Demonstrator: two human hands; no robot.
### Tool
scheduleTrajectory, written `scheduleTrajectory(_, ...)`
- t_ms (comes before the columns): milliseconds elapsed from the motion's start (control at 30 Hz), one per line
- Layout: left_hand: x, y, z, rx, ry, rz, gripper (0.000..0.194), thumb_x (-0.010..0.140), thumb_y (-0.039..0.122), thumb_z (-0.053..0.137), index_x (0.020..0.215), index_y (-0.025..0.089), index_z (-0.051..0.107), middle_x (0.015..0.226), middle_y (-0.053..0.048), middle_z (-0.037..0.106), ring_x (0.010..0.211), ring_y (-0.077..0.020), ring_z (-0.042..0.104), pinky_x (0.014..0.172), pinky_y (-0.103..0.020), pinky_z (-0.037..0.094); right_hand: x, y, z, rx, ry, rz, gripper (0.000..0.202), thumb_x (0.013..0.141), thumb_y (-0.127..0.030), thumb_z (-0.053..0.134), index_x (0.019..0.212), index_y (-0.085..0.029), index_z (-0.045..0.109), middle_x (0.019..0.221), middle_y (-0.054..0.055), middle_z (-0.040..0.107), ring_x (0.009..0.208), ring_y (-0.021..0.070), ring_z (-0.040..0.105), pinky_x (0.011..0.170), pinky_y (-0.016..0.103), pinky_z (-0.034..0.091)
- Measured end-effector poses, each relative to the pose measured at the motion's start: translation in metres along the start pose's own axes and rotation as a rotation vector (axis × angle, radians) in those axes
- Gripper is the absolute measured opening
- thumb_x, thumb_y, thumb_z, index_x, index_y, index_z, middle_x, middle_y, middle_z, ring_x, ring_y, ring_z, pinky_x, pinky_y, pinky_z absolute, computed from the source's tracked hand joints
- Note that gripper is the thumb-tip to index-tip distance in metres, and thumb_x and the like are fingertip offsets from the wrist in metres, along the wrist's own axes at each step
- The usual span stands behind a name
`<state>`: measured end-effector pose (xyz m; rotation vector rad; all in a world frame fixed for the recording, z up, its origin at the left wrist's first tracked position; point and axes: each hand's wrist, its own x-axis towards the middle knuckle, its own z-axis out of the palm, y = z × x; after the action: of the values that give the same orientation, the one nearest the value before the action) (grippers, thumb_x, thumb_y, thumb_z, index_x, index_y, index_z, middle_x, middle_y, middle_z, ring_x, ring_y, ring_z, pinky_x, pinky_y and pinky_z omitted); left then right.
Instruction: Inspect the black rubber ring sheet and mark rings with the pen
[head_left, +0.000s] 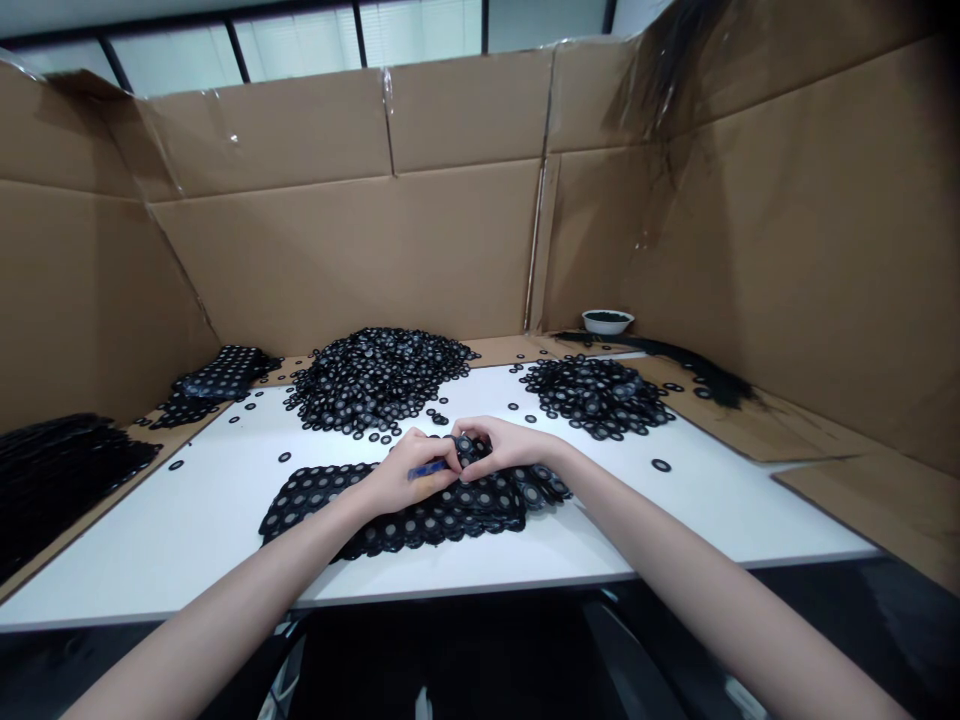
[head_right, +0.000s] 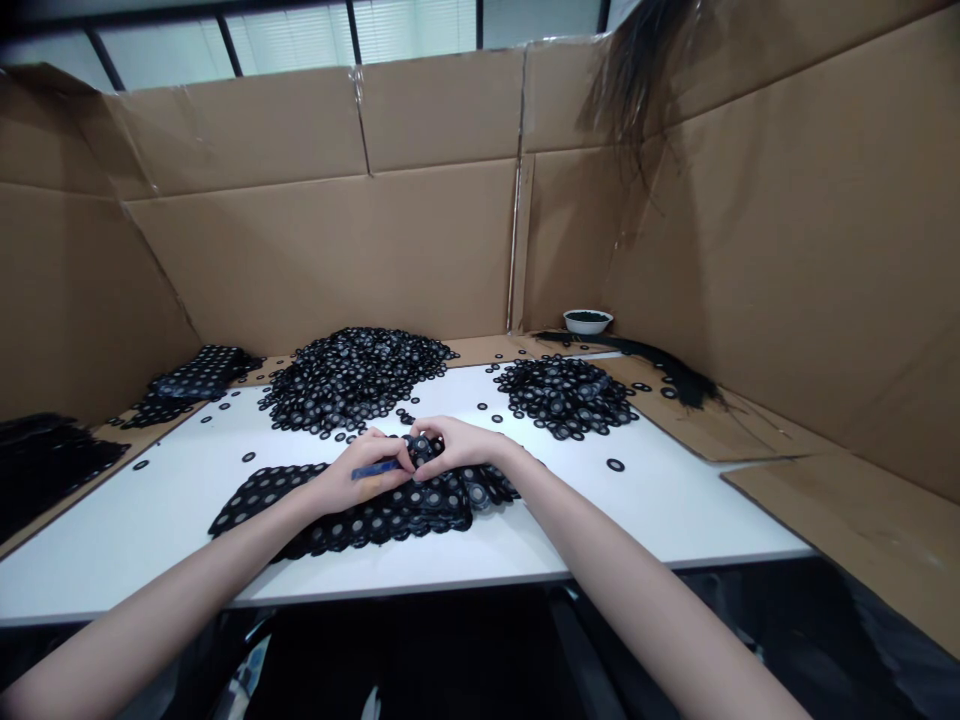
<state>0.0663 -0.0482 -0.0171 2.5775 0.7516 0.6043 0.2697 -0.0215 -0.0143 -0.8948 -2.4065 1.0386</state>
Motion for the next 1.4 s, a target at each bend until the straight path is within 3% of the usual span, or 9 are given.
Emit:
scheduleTrajectory(867, 0.0000, 0.0016, -0.0007, 0.018, -0.025, -0.021, 0.017, 0.087, 0.027, 0.047, 0.083, 0.017, 0.060, 0.078, 0.002, 0.064, 0.076, -0.0122, 0.054, 0.083, -0.025, 0.030, 0.0007, 0.0096, -0.0002, -0.013, -0.003, -0.069, 0.034, 0.063, -0.033, 0.071, 0.087, -0.017, 0.054, 0.087, 0.000, 0.054, 0.085, 0.0168, 0.050, 0.075, 0.026, 0.039)
scheduleTrajectory(1400, -0.0008, 0.0018, -0.0007, 0.032, -0.028, -0.013, 0.020, 0.087, 0.029, 0.045, 0.082, 0.017, 0.060, 0.076, 0.002, 0.063, 0.072, -0.0113, 0.053, 0.084, -0.025, 0.030, -0.0002, 0.0075, 0.0002, -0.040, 0.010, -0.035, 0.036, 0.062, -0.034, 0.071, 0.089, -0.018, 0.054, 0.087, 0.000, 0.054, 0.084, 0.0173, 0.050, 0.074, 0.026, 0.039)
